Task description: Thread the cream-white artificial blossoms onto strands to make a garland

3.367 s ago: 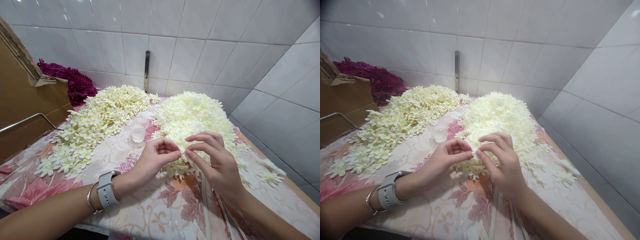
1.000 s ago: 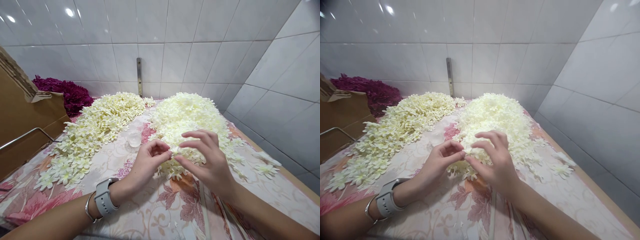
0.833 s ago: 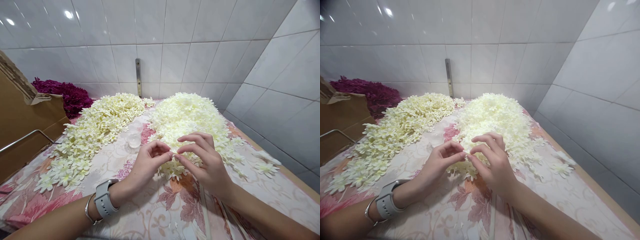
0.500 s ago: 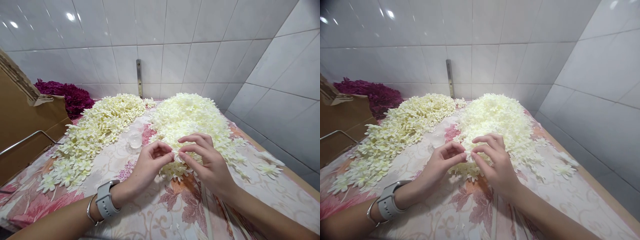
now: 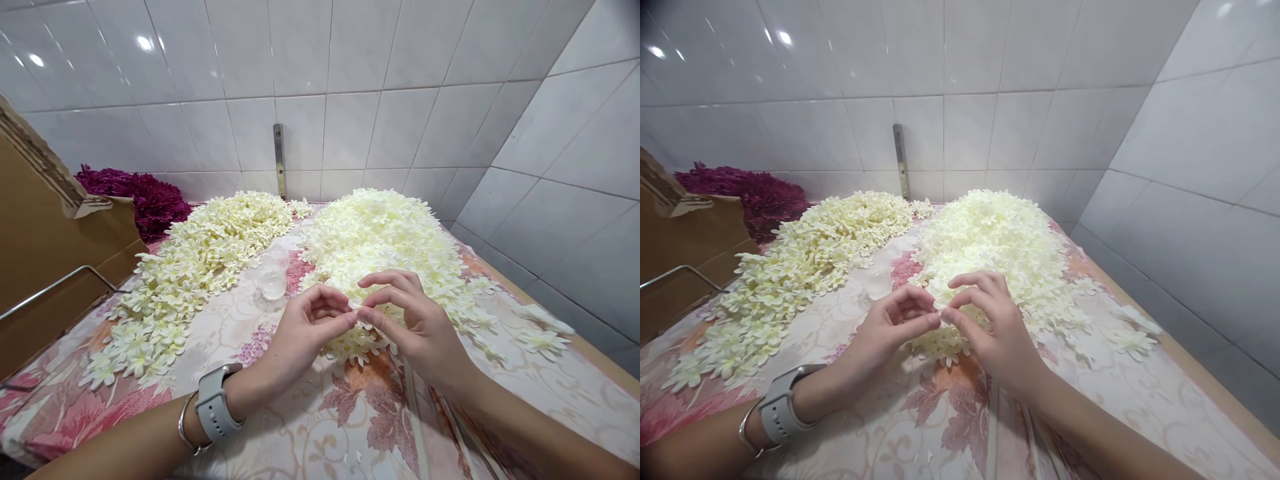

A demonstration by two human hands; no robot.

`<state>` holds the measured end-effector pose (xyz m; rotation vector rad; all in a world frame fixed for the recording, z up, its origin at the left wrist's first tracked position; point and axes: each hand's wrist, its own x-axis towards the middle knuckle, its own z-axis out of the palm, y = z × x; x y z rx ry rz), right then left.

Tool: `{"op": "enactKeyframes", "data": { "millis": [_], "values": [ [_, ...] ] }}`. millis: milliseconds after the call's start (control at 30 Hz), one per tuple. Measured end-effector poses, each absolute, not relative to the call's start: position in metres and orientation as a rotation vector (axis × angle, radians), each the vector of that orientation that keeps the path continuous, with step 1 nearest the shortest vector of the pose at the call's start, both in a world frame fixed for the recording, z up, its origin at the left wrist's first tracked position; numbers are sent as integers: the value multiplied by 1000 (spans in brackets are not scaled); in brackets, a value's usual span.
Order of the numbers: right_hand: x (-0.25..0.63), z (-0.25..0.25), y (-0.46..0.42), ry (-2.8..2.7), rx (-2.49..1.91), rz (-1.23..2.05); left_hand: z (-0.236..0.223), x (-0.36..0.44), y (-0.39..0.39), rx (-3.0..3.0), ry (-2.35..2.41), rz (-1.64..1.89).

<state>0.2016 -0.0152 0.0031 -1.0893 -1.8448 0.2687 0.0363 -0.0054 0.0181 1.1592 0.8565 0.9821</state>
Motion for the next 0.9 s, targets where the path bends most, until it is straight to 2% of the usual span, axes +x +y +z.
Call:
{"op": "enactKeyframes", "data": {
  "millis": [267,467,900],
  "values": [
    [203,5,-12,-1766,-1096,515,19,37,-5,1180,875,1028],
    [205,7,-10,-1614,-1130,518,14,35,-1,1179,901,1057],
    [202,6,-14,-1690,-1129,594,12,35,-5,1246,791,952]
  ]
}}
